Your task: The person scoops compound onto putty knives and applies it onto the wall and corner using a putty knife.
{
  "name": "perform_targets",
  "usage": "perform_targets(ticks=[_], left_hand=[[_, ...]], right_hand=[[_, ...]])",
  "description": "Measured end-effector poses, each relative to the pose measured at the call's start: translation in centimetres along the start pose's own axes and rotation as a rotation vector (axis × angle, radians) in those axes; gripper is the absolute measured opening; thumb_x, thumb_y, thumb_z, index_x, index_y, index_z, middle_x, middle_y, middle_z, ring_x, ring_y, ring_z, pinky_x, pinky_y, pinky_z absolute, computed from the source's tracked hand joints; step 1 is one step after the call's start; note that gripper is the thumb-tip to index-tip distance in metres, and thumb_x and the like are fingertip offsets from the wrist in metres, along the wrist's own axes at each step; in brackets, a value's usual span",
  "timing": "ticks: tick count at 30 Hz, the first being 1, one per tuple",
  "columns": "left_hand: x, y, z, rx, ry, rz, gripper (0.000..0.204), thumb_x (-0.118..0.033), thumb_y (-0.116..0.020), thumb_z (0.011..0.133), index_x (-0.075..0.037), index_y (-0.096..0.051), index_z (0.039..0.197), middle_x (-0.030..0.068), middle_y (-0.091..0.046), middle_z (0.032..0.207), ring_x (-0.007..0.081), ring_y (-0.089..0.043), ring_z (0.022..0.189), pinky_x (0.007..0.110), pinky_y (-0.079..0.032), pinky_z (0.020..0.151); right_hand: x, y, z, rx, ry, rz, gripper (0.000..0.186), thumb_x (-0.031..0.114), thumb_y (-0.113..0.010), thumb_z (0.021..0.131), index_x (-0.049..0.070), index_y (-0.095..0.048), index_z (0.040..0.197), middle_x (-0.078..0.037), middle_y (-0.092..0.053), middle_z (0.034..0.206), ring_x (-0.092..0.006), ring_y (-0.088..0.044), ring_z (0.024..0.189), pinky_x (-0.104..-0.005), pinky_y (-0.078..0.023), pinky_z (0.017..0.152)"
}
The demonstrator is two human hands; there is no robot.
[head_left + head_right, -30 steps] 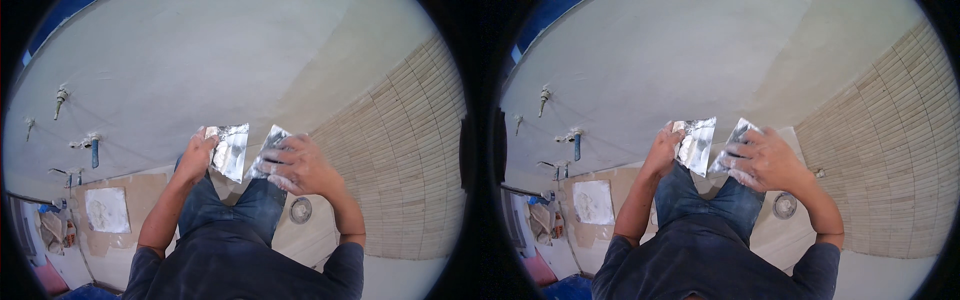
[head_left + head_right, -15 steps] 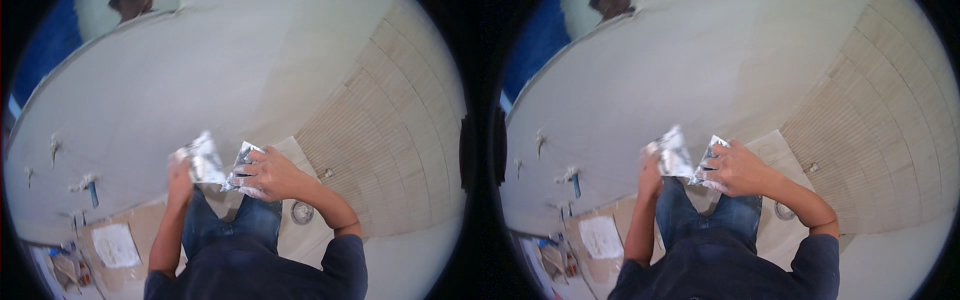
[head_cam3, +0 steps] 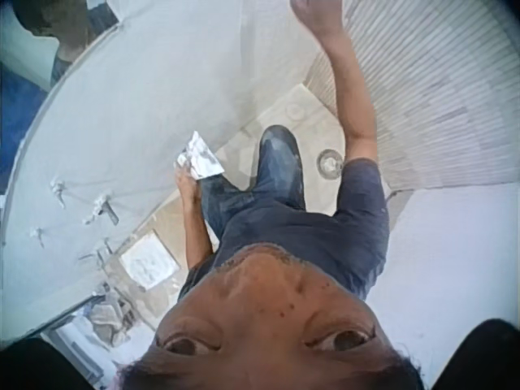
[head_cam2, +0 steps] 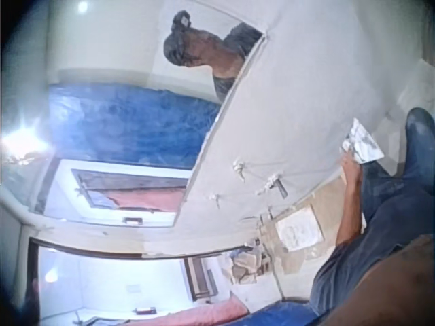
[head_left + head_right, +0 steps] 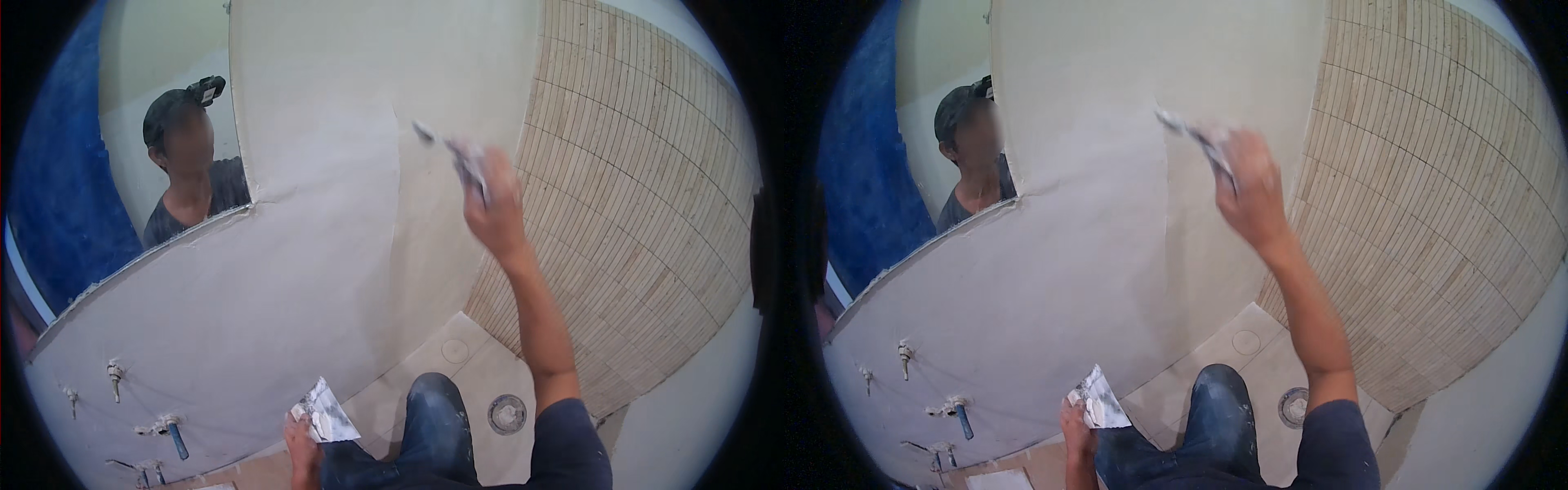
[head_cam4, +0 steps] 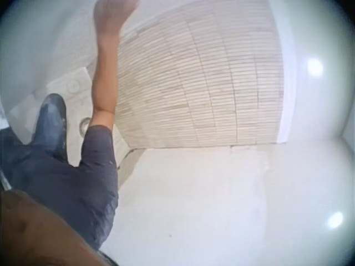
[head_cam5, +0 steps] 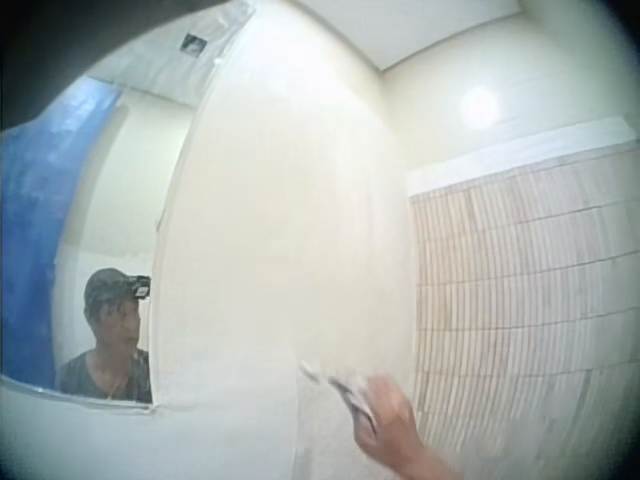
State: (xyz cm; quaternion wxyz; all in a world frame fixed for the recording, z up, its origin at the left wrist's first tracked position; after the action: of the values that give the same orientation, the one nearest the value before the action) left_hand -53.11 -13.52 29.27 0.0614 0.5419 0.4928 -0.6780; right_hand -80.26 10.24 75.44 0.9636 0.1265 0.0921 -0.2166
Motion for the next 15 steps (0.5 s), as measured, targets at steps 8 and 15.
perform_targets(ticks=[8,15], left_hand=[[-0.8,-1.0,-0.6,-0.094,-0.011,0.001,0.034,-0.003,-0.050,0.095,0.005,-0.049,0.128,0.0126,-0.062,0.112,0.0205,-0.065,0.101,0.036,-0.055,0.089],[-0.7,-1.1,-1.1,-0.063,0.033,-0.031,0.028,-0.005,-0.047,0.098,0.002,-0.050,0.125,0.0132,-0.065,0.111,0.0234,-0.069,0.095,0.037,-0.058,0.085]], right_hand=[[-2.9,-4.6,11.6,-0.178,0.099,-0.246,0.042,0.001,-0.064,0.086,0.023,-0.070,0.121,0.003,-0.071,0.115,-0.0254,-0.063,0.103,-0.0390,-0.050,0.086],[-4.8,-7.9,8.3,-0.202,0.074,-0.273,0.048,0.000,-0.066,0.081,0.024,-0.072,0.122,0.003,-0.070,0.119,-0.0247,-0.062,0.100,-0.0391,-0.047,0.086]])
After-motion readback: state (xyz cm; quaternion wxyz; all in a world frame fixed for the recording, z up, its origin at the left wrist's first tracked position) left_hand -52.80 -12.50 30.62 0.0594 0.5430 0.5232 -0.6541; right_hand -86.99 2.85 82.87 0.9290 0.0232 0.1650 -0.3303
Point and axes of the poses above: each hand's wrist, its own z-axis towards the middle knuckle, its own y-axis out of the back of the hand, x = y × z, the point moved 5 cm from there along z, towards the middle knuckle
